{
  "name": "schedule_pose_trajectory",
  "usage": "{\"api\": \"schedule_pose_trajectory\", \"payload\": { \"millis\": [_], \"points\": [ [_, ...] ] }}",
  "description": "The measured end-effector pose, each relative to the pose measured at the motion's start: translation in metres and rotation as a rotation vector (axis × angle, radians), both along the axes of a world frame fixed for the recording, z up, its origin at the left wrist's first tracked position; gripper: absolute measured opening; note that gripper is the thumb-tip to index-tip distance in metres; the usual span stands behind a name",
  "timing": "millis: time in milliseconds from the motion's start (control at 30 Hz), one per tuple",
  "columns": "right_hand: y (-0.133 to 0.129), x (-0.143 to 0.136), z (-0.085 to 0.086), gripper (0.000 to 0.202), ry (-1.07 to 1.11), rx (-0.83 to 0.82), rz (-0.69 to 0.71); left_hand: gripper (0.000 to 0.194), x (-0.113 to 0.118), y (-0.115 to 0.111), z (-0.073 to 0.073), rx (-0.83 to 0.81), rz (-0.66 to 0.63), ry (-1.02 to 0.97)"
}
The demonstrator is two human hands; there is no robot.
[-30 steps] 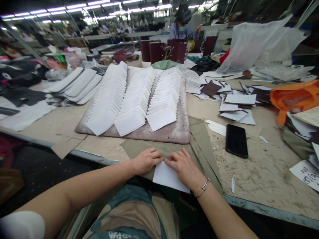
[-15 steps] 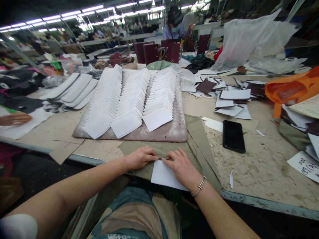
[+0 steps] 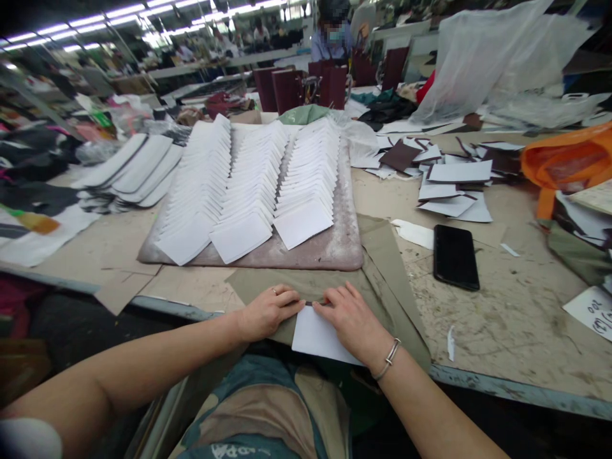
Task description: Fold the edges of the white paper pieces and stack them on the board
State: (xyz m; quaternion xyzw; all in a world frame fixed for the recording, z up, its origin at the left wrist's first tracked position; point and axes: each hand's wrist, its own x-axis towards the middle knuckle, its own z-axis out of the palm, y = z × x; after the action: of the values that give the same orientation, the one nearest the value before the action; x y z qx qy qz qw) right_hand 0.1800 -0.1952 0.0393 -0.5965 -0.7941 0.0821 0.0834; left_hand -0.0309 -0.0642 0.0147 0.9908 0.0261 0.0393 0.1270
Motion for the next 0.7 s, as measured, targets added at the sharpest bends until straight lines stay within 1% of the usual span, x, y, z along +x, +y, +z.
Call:
{"api": "schedule_pose_trajectory", "payload": {
  "millis": [67,133,200,233,300,367,433,533,633,700],
  "points": [
    [0.0,0.0,0.0,0.039,-0.004,0.004,-0.005,0.044,-0.003,-0.002,-0.005,-0.052,0.07,-0.061],
    [-0.001,-0.001,-0.001,0.04,-0.006,0.013,-0.009,0.049,-0.006,-0.004,-0.011,-0.129,0.129,-0.152],
    [-0.001,-0.001,-0.003,0.041,-0.008,0.023,-0.013,0.055,-0.007,-0.004,-0.015,-0.183,0.153,-0.208],
    [-0.002,-0.001,-0.003,0.041,-0.007,0.028,-0.014,0.056,-0.007,-0.005,-0.015,-0.185,0.152,-0.205],
    [-0.002,-0.002,-0.003,0.042,-0.006,0.039,-0.015,0.053,-0.006,-0.005,-0.013,-0.136,0.139,-0.155],
    [-0.003,-0.002,-0.003,0.041,-0.006,0.052,-0.015,0.049,-0.005,-0.004,-0.008,-0.061,0.118,-0.079],
    [-0.003,-0.002,-0.002,0.039,-0.009,0.059,-0.013,0.049,-0.004,-0.004,0.0,-0.011,0.106,-0.011],
    [-0.003,-0.002,-0.002,0.036,-0.007,0.065,-0.014,0.045,0.002,-0.004,0.016,0.002,0.11,0.063],
    [-0.001,-0.005,-0.004,0.03,0.017,0.094,-0.021,0.036,0.013,-0.007,0.03,-0.043,0.191,0.019],
    [0.002,-0.009,-0.004,0.025,0.034,0.115,-0.031,0.038,0.023,-0.011,0.033,-0.117,0.267,-0.061]
  ]
}}
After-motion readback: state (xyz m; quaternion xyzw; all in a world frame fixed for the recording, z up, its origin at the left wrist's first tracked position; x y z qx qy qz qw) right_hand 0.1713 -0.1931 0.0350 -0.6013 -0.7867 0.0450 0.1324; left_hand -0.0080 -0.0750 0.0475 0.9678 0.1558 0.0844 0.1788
